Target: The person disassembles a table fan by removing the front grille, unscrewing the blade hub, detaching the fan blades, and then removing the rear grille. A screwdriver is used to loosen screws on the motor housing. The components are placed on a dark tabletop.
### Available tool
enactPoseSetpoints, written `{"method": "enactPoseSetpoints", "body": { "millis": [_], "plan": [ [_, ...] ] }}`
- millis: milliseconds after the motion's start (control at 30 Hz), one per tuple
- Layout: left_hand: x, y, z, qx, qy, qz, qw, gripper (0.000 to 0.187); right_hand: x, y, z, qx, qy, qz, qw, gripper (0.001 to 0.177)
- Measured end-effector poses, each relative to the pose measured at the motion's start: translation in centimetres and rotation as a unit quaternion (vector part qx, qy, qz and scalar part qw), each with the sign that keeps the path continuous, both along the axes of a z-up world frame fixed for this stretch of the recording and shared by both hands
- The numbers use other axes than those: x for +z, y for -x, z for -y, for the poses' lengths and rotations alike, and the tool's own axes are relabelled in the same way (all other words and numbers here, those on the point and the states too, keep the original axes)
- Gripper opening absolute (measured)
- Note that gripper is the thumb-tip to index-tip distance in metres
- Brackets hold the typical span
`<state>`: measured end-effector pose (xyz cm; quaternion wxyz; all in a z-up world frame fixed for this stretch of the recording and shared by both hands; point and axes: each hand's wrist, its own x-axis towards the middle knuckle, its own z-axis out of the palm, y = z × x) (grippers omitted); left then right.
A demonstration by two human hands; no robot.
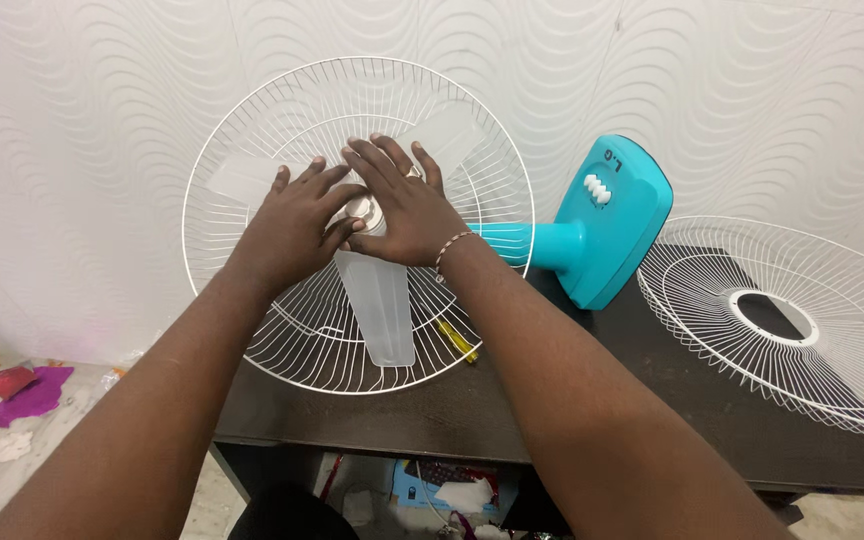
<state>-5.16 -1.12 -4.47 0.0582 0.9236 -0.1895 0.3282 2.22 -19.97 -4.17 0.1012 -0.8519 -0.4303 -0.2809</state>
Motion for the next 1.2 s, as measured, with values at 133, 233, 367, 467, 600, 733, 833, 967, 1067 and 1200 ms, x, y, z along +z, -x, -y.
{"method": "enactPoseSetpoints", "body": {
  "millis": [133, 233, 367, 467, 600, 733, 833, 967, 1067, 1200],
  "plan": [
    [-0.4, -0.1, 0.6, 0.000, 0.030, 0.017, 0.999, 0.041, -0.6, 0.0, 0.4, 0.004, -0.008, 0.016, 1.000, 0.103],
    [-0.7, -0.1, 0.5, -0.003, 0.031, 0.022, 0.999, 0.045, -1.0, -0.1, 0.6, -0.003, -0.009, -0.007, 1.000, 0.104],
    [-0.6, -0.3, 0.1, -0.017, 0.044, 0.030, 0.998, 0.057, -1.1, 0.0, 1.1, 0.016, -0.010, 0.000, 1.000, 0.103],
    [-0.7, -0.2, -0.1, -0.026, 0.037, 0.050, 0.998, 0.072, -0.9, 0.1, 1.3, 0.044, -0.039, -0.008, 0.998, 0.099],
    [-0.5, 0.0, 0.3, -0.008, 0.045, 0.015, 0.999, 0.096, -0.1, 1.0, 1.4, 0.056, -0.114, -0.019, 0.992, 0.075],
    [0.2, 0.6, 0.9, 0.015, 0.079, -0.011, 0.997, 0.116, 0.6, 2.5, 0.8, -0.051, -0.100, 0.060, 0.992, 0.060],
    [0.8, 0.8, 1.0, 0.008, 0.114, -0.025, 0.993, 0.126, 1.3, 3.0, -0.2, -0.078, -0.049, 0.050, 0.994, 0.063],
    [1.1, 0.9, 1.1, 0.008, 0.116, -0.040, 0.992, 0.135, 1.9, 3.0, -1.1, -0.090, -0.035, 0.079, 0.992, 0.057],
    [1.4, 0.8, 1.0, 0.007, 0.103, -0.042, 0.994, 0.136, 2.3, 2.7, -1.8, -0.106, -0.007, 0.075, 0.991, 0.053],
    [1.4, 0.7, 1.0, 0.001, 0.100, -0.045, 0.994, 0.132, 2.7, 1.9, -1.9, -0.098, 0.046, 0.090, 0.990, 0.053]
  ]
}}
